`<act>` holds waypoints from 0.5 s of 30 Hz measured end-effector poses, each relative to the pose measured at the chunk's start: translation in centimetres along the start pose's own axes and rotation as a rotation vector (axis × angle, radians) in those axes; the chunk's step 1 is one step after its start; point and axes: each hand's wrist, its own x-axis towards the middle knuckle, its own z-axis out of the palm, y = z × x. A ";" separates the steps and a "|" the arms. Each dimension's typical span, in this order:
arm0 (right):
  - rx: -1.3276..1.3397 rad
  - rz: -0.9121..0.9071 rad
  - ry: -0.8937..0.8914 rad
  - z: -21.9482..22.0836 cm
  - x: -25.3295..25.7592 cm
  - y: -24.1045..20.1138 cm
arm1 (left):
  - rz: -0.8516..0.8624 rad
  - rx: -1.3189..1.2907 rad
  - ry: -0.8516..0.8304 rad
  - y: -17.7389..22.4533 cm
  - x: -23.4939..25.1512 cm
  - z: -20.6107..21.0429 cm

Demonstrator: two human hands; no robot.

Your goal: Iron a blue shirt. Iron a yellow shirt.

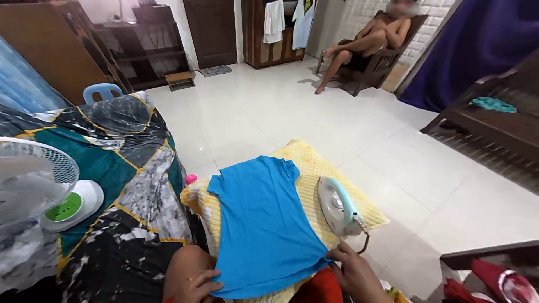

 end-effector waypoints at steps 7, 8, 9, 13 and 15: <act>-0.087 0.147 -0.508 -0.8 -1.8 1.4 | -0.033 0.089 -0.310 1.5 -1.7 -0.1; -0.082 0.147 -0.588 -1.0 -1.7 1.9 | -0.013 0.089 -0.350 1.4 -1.5 -0.2; -0.048 0.122 -0.612 -1.5 -1.3 2.2 | -0.001 0.093 -0.344 1.2 -0.8 -0.7; 0.081 0.013 -0.258 -6.1 4.4 -0.2 | -0.100 0.160 -0.066 -1.3 5.6 -3.8; 0.068 -0.009 -0.083 -7.7 9.6 -2.0 | -0.209 0.097 0.084 -3.5 10.8 -5.4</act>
